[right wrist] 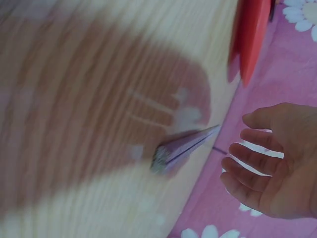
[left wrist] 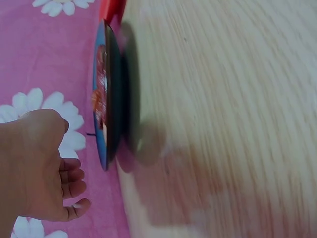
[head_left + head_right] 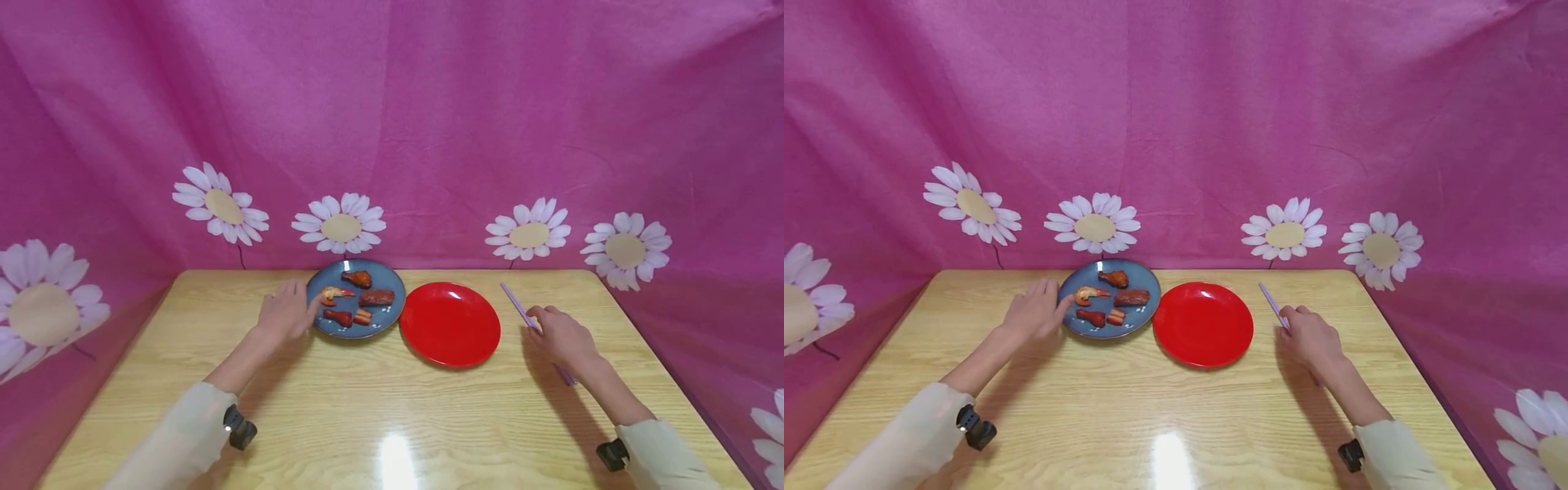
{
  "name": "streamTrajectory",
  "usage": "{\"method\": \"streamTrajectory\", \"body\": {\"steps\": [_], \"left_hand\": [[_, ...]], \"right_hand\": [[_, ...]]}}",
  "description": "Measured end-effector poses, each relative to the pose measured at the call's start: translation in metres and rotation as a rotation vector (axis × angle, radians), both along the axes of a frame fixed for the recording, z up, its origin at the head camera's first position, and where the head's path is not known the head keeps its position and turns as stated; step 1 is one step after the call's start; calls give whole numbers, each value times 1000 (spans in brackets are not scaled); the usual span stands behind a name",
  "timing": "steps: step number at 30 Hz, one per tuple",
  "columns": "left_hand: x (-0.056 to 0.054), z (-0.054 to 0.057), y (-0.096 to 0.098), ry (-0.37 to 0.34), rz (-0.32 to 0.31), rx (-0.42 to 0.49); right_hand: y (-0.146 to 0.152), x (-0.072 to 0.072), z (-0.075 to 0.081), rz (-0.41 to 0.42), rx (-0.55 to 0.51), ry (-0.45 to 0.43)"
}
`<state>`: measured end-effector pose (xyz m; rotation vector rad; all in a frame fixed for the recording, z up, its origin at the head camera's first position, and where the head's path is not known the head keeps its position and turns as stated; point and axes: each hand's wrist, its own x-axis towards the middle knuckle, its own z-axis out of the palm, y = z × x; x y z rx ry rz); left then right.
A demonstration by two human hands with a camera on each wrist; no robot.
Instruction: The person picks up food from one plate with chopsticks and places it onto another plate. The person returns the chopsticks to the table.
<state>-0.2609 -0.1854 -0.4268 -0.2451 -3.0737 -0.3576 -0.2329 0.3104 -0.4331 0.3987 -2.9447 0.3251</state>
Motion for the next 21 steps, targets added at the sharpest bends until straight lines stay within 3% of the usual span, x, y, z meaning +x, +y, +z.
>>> {"method": "streamTrajectory", "body": {"steps": [4, 11, 21], "left_hand": [[-5, -7, -5, -23, 21, -32], [-10, -17, -12, 9, 4, -40], [-17, -22, -15, -28, -4, -95]], "right_hand": [[12, 0, -4, -25, 7, -27], [24, -4, -15, -54, -1, -44], [29, -9, -18, -69, -7, -153]]}}
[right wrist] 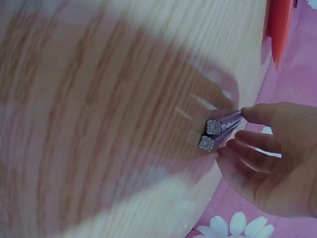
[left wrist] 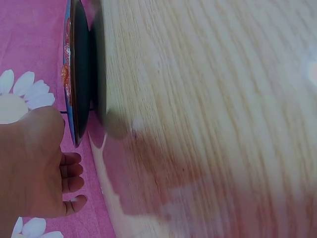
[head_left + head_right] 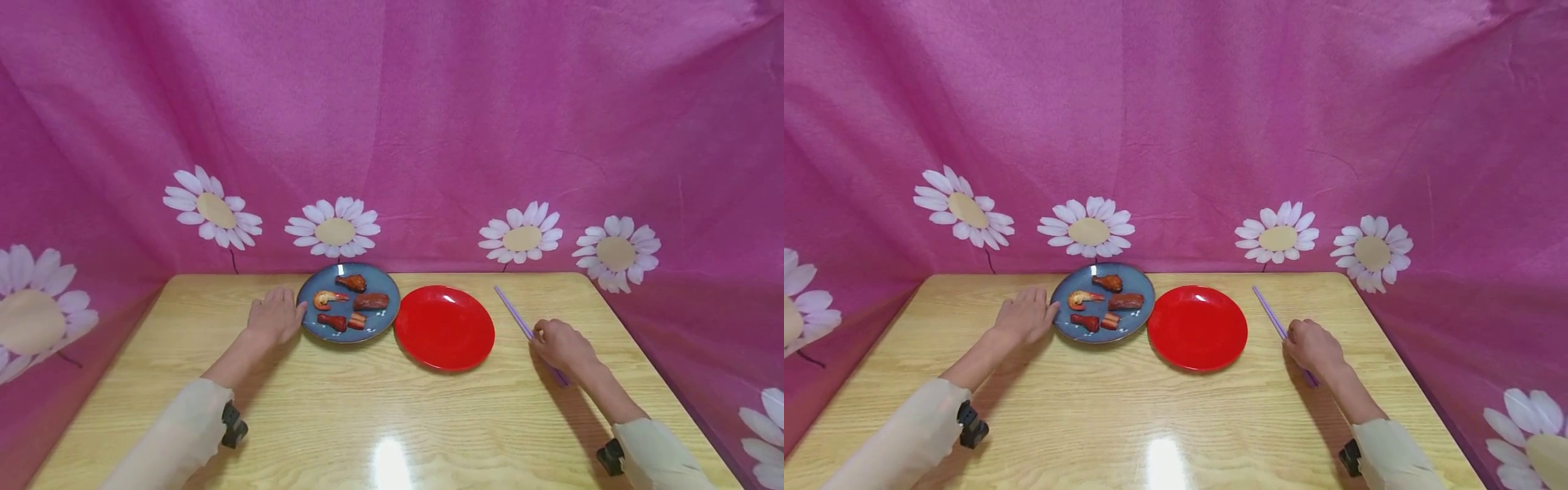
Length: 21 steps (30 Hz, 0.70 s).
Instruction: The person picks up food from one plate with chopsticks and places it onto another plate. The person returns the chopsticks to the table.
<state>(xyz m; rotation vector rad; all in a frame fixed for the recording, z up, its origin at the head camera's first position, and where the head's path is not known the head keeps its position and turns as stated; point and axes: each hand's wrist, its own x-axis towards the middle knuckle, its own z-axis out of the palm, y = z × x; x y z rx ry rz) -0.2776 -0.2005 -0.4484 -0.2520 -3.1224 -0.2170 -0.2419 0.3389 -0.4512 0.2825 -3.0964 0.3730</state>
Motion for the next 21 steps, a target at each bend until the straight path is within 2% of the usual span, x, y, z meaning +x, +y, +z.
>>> {"method": "streamTrajectory", "body": {"steps": [6, 14, 21], "left_hand": [[-4, -4, 0, 10, -25, -4], [-9, -10, 1, 9, -47, -40], [-12, -14, 0, 66, -80, -64]], "right_hand": [[-4, 0, 2, 1, -15, -27], [-5, -1, -1, 41, -14, -10], [-5, -1, 0, 28, 1, 3]]}}
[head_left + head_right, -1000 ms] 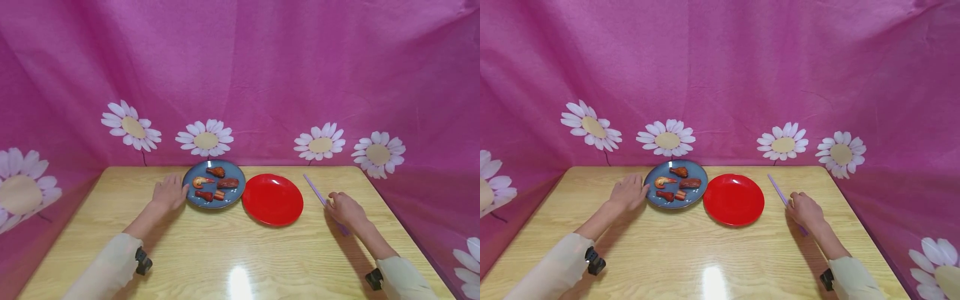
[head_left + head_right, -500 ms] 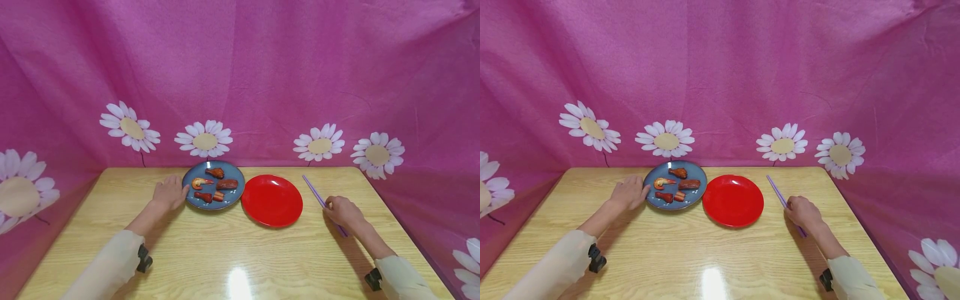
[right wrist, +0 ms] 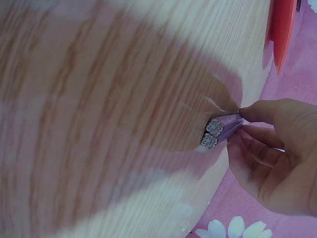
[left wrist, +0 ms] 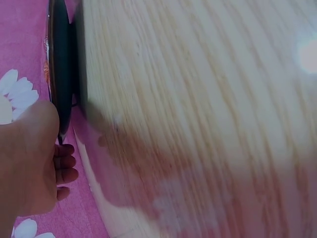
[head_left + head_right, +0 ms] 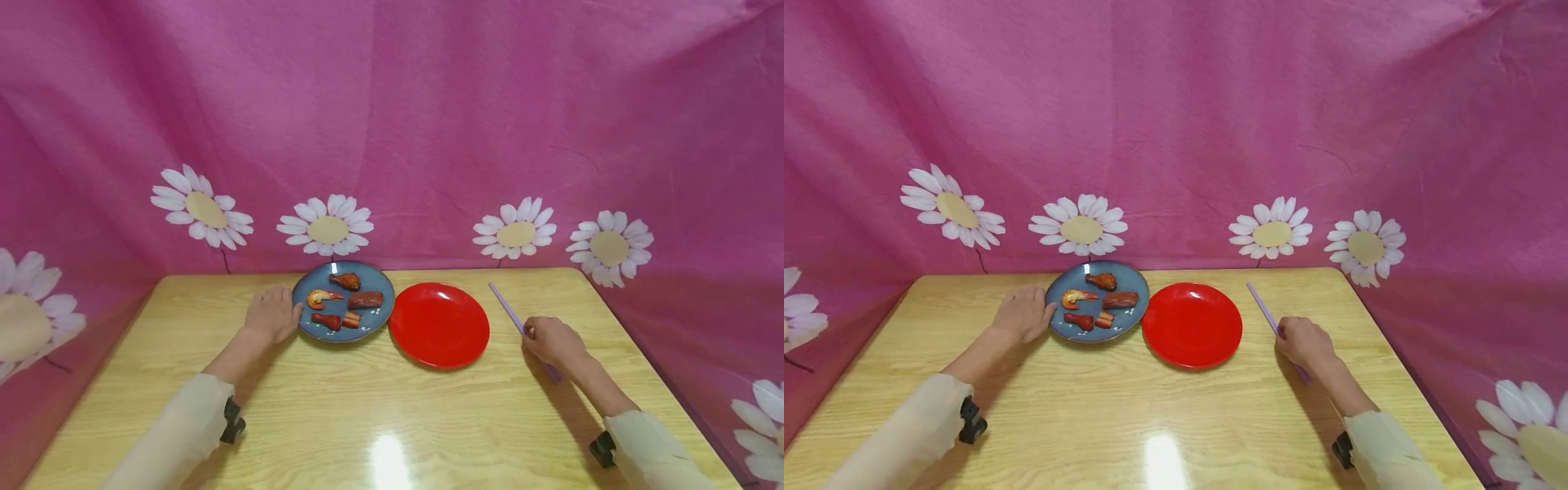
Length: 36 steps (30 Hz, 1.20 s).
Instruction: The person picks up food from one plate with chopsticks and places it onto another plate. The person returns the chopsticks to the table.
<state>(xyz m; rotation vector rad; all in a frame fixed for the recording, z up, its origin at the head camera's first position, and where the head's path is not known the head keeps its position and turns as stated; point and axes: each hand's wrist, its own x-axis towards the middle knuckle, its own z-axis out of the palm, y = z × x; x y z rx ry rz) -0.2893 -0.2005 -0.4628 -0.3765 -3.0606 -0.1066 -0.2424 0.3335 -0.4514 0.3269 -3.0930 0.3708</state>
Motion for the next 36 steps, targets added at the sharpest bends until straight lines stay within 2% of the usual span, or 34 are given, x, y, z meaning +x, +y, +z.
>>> {"method": "streamTrajectory", "body": {"steps": [6, 11, 25, 36], "left_hand": [[-1, 1, -4, 16, -24, -7], [-3, 0, -4, 13, -37, -14], [-3, -2, -6, 60, -69, -25], [0, -3, -5, 76, -56, -11]], "right_hand": [[-4, 0, 3, -29, 2, -13], [-4, 0, 6, -16, -4, 0], [-2, 0, 2, -15, -15, 1], [-1, -1, 1, -13, -22, 12]]}}
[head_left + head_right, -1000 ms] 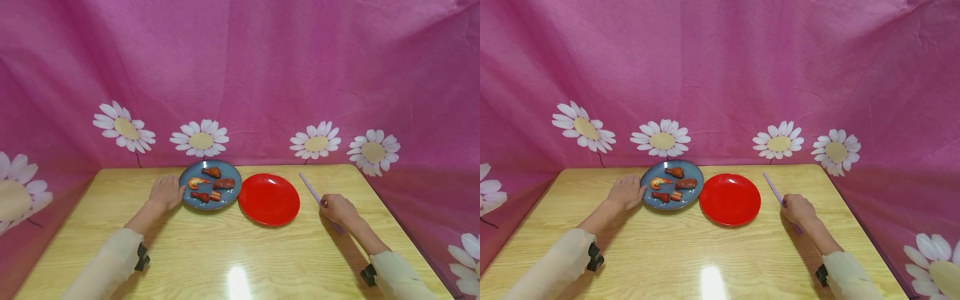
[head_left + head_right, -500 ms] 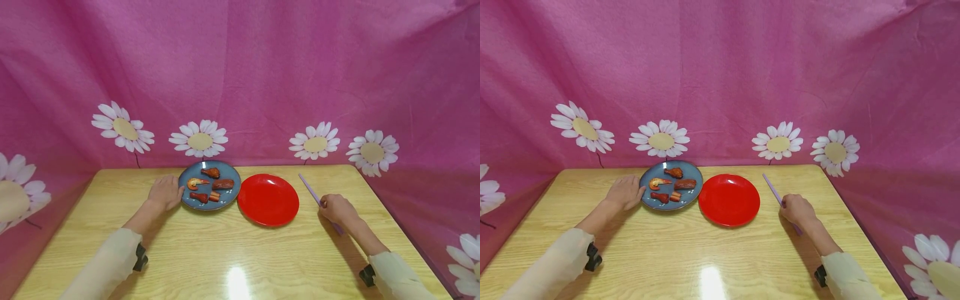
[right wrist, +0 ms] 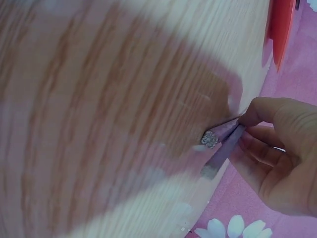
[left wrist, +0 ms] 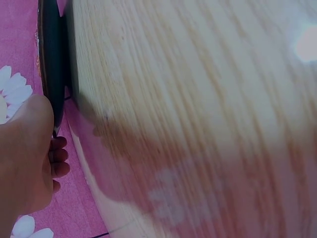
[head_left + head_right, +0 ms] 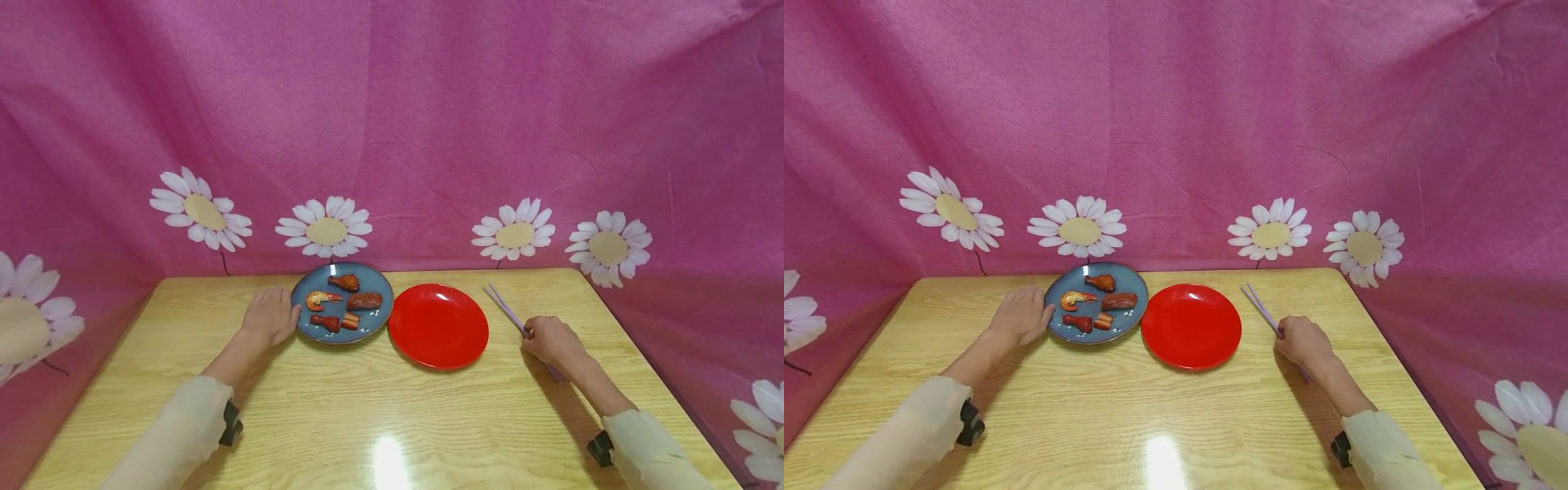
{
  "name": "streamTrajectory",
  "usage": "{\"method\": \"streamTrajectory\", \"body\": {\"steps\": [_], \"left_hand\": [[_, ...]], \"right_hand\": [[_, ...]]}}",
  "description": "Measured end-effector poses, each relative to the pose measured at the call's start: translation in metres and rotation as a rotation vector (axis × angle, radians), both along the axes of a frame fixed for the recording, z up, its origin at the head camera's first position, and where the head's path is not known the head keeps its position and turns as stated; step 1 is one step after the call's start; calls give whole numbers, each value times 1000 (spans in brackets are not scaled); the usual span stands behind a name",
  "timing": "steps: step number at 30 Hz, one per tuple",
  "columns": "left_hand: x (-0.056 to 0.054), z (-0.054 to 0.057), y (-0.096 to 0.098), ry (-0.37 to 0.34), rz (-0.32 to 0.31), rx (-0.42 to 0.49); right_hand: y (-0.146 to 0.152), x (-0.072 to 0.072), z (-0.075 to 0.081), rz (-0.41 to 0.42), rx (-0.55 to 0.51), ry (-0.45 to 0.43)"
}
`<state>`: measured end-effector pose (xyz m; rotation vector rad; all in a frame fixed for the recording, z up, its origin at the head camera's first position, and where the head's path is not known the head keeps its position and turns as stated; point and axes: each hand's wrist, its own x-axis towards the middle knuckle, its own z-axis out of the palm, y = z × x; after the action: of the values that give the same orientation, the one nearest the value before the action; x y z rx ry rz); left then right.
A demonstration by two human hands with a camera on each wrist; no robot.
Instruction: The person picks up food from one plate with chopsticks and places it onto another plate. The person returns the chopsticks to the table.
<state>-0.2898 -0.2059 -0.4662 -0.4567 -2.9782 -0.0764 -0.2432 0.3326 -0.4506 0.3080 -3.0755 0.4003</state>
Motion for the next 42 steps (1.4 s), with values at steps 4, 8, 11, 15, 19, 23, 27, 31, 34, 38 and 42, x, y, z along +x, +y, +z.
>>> {"method": "streamTrajectory", "body": {"steps": [4, 8, 11, 15, 19, 23, 27, 31, 34, 38, 42], "left_hand": [[0, -1, 1, 7, -2, -2], [-1, -1, 1, 4, -3, -5], [-1, 0, 1, -5, 0, -6], [0, 0, 1, -17, 5, -5], [0, 1, 3, -33, 9, 0], [-1, 1, 3, -36, 9, 6], [-2, 1, 2, -35, 10, -1], [-2, 0, 2, -56, 13, -4], [-1, -1, 1, -64, 11, 4], [-2, 1, 2, -63, 6, 2], [-3, 3, 3, -71, 12, 1]], "right_hand": [[1, 0, 0, 1, -6, -6], [1, 0, 1, -1, -17, -13], [1, 0, 2, -1, -27, -7], [1, 0, 0, -23, -31, -17], [2, 0, -3, -50, -27, -17], [3, 1, -2, -54, -38, -5], [2, 4, 2, -53, -62, -8], [-2, 8, 9, -66, -97, -26], [-6, 10, 15, -73, -140, -43], [-13, 8, 22, -42, -209, -43], [-20, 8, 27, -28, -303, -58]]}}
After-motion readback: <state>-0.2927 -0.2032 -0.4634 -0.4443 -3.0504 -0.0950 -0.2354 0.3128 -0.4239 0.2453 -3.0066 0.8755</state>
